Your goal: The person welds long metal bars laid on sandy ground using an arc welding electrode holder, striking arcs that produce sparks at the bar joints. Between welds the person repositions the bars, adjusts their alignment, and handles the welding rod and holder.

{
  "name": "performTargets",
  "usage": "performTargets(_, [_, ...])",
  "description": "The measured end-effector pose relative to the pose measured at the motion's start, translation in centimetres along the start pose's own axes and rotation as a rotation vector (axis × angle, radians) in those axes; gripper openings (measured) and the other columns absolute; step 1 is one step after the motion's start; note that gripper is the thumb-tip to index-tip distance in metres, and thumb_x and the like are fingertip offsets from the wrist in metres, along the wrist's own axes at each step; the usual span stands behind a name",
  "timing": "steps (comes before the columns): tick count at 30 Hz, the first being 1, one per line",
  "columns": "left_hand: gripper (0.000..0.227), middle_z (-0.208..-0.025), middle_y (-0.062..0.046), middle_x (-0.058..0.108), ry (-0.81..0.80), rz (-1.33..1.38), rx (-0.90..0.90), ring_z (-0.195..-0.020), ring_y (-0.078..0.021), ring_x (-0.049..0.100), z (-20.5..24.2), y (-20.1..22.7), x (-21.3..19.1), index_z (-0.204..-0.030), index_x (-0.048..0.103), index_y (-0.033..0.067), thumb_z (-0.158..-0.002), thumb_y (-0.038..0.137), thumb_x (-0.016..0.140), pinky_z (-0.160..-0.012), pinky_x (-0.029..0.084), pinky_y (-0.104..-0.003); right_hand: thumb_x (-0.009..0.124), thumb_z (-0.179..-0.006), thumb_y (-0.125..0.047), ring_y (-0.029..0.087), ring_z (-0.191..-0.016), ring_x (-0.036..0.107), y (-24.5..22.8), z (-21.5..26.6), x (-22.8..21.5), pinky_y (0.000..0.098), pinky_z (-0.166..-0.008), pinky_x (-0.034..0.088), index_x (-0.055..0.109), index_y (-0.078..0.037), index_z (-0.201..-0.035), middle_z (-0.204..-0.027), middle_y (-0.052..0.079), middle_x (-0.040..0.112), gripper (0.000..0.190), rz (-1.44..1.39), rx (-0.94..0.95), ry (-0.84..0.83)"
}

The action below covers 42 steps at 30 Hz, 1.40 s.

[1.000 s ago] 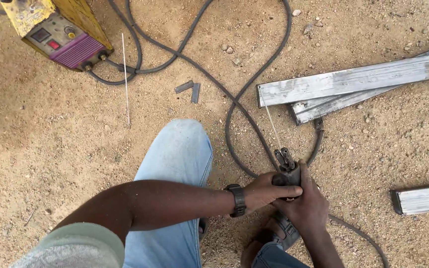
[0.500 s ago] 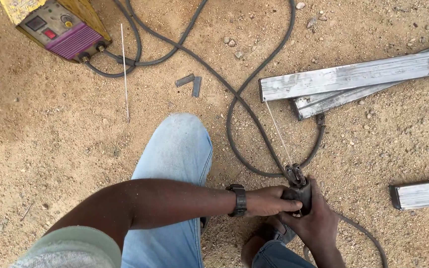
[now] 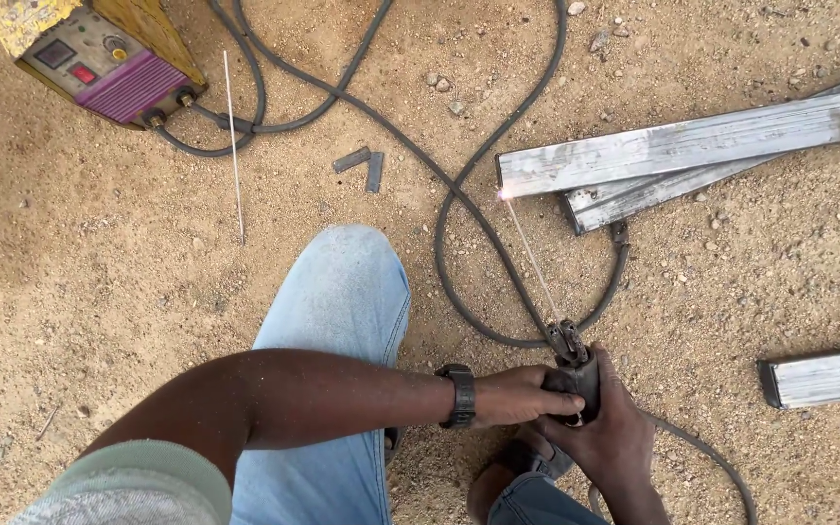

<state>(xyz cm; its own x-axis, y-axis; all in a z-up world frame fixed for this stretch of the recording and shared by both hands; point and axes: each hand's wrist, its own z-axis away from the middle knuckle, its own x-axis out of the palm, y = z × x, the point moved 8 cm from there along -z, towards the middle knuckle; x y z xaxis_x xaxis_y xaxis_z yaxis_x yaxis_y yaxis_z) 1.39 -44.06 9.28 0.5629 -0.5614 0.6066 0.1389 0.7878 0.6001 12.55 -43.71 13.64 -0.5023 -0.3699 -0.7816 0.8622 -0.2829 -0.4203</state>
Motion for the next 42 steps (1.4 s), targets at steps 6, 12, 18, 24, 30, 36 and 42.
performTargets(6, [0.053,-0.13,-0.015,0.063,-0.003,-0.034,-0.012,-0.119,-0.0223,0.063,-0.9,-1.4,-0.3,-0.139,0.054,0.0014,-0.101,0.038,0.06,-0.098,0.057,-0.04,0.1,-0.054,-0.049,0.024,-0.077,0.077,1.2,-0.1,1.1,0.0382,-0.068,0.067,0.022,-0.014,-0.164,-0.098,0.011,0.072,0.139,0.054,0.061,-0.091])
performTargets(12, [0.05,-0.126,-0.013,0.065,0.0,0.047,-0.007,-0.111,-0.0212,0.067,-0.2,-0.8,0.3,-0.136,0.056,0.001,-0.101,0.036,0.062,-0.091,0.061,-0.038,0.101,-0.049,-0.049,0.027,-0.084,0.077,0.5,0.4,0.3,0.0408,-0.074,0.064,0.026,-0.016,-0.163,-0.104,0.012,0.073,0.141,-0.005,0.063,-0.044])
performTargets(18, [0.048,-0.128,-0.012,0.063,-0.01,0.089,0.008,-0.112,-0.0227,0.067,0.2,-0.3,0.4,-0.136,0.055,0.0009,-0.102,0.034,0.061,-0.086,0.064,-0.037,0.101,-0.047,-0.048,0.029,-0.092,0.076,0.3,0.5,0.1,0.0437,-0.079,0.062,0.03,-0.013,-0.157,-0.11,0.014,0.073,0.135,-0.071,0.035,0.018])
performTargets(24, [0.052,-0.128,-0.012,0.063,0.043,0.056,-0.038,-0.11,-0.0231,0.068,0.7,0.3,0.1,-0.138,0.054,0.001,-0.1,0.036,0.061,-0.083,0.064,-0.036,0.1,-0.051,-0.045,0.027,-0.088,0.078,-0.5,0.6,-0.3,0.0409,-0.076,0.064,0.031,-0.015,-0.158,-0.108,0.011,0.074,0.13,-0.05,0.054,-0.006])
performTargets(30, [0.053,-0.128,-0.015,0.062,0.004,-0.043,-0.001,-0.112,-0.0256,0.067,0.9,1.0,0.4,-0.14,0.051,0.0012,-0.1,0.036,0.06,-0.081,0.065,-0.036,0.097,-0.05,-0.041,0.028,-0.085,0.077,-0.2,1.0,-0.7,0.0423,-0.072,0.064,0.035,-0.011,-0.154,-0.102,0.015,0.074,0.125,-0.101,-0.091,0.151])
performTargets(36, [0.051,-0.131,-0.017,0.059,-0.022,-0.062,-0.005,-0.113,-0.0244,0.067,0.3,0.2,0.4,-0.139,0.048,0.0023,-0.102,0.035,0.057,-0.083,0.065,-0.038,0.098,-0.052,-0.044,0.029,-0.08,0.078,0.4,0.7,0.0,0.0408,-0.072,0.065,0.03,-0.009,-0.158,-0.097,0.014,0.075,0.131,-0.114,-0.017,0.051])
performTargets(42, [0.047,-0.127,-0.016,0.061,-0.041,-0.026,-0.017,-0.108,-0.0224,0.068,0.3,-0.3,0.4,-0.137,0.052,0.0014,-0.104,0.035,0.056,-0.084,0.064,-0.038,0.099,-0.054,-0.043,0.029,-0.083,0.078,0.6,0.8,0.6,0.0411,-0.075,0.066,0.026,-0.014,-0.16,-0.099,0.013,0.074,0.132,-0.05,0.085,-0.033])
